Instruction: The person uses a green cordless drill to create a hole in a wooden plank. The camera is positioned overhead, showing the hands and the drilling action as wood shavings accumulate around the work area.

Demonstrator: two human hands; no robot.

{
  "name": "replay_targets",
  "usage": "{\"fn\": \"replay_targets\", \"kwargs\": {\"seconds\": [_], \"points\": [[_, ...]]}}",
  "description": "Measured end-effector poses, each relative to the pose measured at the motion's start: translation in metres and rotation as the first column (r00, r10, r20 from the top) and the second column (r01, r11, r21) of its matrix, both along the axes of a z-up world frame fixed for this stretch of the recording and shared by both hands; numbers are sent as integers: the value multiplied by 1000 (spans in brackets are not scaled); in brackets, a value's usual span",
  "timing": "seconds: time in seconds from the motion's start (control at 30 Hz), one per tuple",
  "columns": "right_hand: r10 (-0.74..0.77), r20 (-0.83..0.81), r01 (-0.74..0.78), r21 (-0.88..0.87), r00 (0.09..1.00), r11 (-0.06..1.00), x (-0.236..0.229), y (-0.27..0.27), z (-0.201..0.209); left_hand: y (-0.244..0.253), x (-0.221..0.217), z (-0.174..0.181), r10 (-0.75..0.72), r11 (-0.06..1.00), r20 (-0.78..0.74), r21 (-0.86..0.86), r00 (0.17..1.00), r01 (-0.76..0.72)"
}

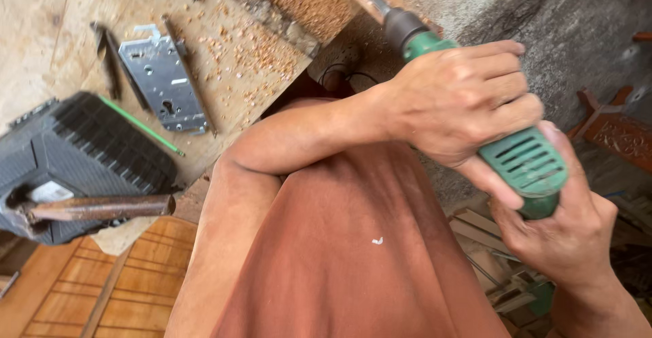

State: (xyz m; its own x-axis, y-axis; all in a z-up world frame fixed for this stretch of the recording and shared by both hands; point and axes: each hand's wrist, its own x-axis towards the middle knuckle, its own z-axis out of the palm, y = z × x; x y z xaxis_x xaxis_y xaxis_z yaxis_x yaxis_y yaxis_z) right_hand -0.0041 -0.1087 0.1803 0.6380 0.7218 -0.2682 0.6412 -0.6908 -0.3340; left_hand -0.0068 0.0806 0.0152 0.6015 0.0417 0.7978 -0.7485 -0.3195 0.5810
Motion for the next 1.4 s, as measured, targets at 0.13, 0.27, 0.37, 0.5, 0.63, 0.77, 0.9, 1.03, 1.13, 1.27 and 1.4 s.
{"fn": "replay_targets", "kwargs": {"seconds": [0.13, 0.27, 0.37, 0.5, 0.63, 0.77, 0.9, 1.03, 1.13, 1.27, 1.4], "points": [[-41, 19, 41, -9, 999, 999, -6, 13, -5, 7, 7, -2, 7, 1000, 7, 23, 1000, -7], [-41, 23, 41, 23, 999, 999, -5, 29, -22, 28, 11, -2, 28, 999, 41, 32, 999, -30], [-166, -69, 163, -46, 984, 986, -11, 24, -12, 19, 2, 5, 11, 1000, 13, 21, 1000, -11], [-9, 36, 9, 19, 999, 1000, -2, 24, -7, 13, 14, 1, 12, 999, 73, 39, 997, -15], [-19, 38, 19, 3, 999, 1000, -10, 13, -18, 7, 6, -12, -47, 996, -15, 80, 999, 48], [-119, -75, 123, 53, 990, 991, -8, -1, -27, 6, -2, -17, -28, 999, -20, 14, 999, 29], [-53, -49, 57, 73, 997, 996, -9, -11, -18, 1, 0, -11, -22, 1000, 31, -12, 999, 23], [-26, -38, 29, 87, 999, 996, -4, -6, -19, 10, 7, -5, -38, 999, 8, -14, 999, 39], [-17, -40, 19, 63, 999, 998, -3, 2, -21, 15, 7, -3, -22, 999, 41, 39, 999, 20], [-3, -44, 6, 72, 999, 997, 1, 20, -20, 32, 8, -8, 66, 997, 54, 23, 996, -67], [-13, -27, 11, -77, 1000, 997, 3, 33, 2, 24, 4, -9, 54, 998, 49, -20, 997, -53]]}}
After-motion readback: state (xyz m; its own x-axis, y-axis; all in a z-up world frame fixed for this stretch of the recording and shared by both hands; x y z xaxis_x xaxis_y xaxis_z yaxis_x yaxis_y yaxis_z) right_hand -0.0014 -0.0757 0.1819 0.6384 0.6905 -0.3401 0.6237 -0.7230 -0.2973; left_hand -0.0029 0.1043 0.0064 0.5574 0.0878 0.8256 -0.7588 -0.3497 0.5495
